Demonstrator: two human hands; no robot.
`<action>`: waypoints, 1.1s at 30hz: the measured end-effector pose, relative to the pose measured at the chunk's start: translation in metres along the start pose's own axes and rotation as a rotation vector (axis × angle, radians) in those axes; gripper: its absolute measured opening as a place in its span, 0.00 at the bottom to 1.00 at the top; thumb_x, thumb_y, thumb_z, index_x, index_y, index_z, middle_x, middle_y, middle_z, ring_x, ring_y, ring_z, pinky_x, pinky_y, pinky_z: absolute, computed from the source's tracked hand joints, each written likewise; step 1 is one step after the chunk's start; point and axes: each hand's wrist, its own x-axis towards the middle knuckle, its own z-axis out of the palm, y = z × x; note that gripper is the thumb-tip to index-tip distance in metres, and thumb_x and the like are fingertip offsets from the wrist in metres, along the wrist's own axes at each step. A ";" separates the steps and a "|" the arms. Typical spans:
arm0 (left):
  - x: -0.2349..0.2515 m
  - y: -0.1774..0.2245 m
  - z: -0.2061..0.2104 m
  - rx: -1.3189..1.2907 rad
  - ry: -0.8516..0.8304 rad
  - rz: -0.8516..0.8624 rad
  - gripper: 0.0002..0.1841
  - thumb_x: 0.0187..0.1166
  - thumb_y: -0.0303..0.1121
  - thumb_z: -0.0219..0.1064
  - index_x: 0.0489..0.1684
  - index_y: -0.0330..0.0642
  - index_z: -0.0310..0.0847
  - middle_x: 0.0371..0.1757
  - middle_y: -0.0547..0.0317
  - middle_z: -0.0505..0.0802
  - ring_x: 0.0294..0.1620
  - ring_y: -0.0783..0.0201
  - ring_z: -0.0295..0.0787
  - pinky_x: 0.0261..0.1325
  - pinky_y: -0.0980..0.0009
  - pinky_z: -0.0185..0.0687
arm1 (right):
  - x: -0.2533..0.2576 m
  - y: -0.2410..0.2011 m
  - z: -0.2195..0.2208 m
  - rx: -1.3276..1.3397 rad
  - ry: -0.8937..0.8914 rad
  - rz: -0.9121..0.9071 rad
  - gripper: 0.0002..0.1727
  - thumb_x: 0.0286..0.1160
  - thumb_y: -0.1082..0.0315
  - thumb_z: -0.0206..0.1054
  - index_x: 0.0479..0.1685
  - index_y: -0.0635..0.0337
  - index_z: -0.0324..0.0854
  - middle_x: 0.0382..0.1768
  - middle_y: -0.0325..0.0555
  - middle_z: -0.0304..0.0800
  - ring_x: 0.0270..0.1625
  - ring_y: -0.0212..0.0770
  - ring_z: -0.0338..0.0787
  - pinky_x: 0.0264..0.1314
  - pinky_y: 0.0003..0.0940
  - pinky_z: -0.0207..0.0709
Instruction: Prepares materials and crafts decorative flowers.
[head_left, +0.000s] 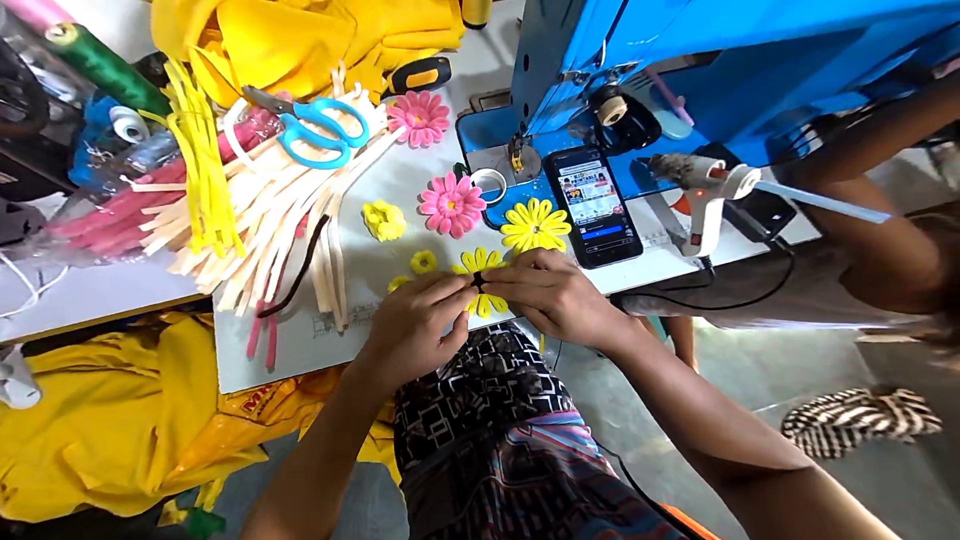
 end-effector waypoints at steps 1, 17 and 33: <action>0.000 0.000 0.001 0.013 -0.007 0.008 0.16 0.79 0.35 0.59 0.52 0.42 0.94 0.65 0.55 0.92 0.69 0.56 0.87 0.65 0.57 0.85 | -0.001 0.001 0.001 -0.013 -0.001 -0.007 0.18 0.79 0.70 0.58 0.56 0.51 0.94 0.63 0.41 0.93 0.60 0.48 0.88 0.58 0.43 0.76; 0.000 0.010 -0.009 -0.034 -0.065 -0.077 0.16 0.80 0.33 0.58 0.54 0.38 0.90 0.68 0.49 0.90 0.74 0.51 0.83 0.71 0.51 0.82 | -0.005 -0.014 -0.012 0.066 0.105 0.156 0.17 0.77 0.73 0.58 0.51 0.60 0.94 0.56 0.46 0.95 0.63 0.49 0.89 0.69 0.44 0.78; -0.026 0.035 0.016 -0.006 0.040 -0.118 0.16 0.84 0.38 0.61 0.58 0.42 0.92 0.67 0.54 0.92 0.71 0.53 0.85 0.71 0.53 0.79 | -0.041 -0.066 -0.002 0.965 0.059 0.991 0.13 0.89 0.64 0.59 0.47 0.63 0.85 0.33 0.36 0.95 0.29 0.26 0.90 0.33 0.22 0.84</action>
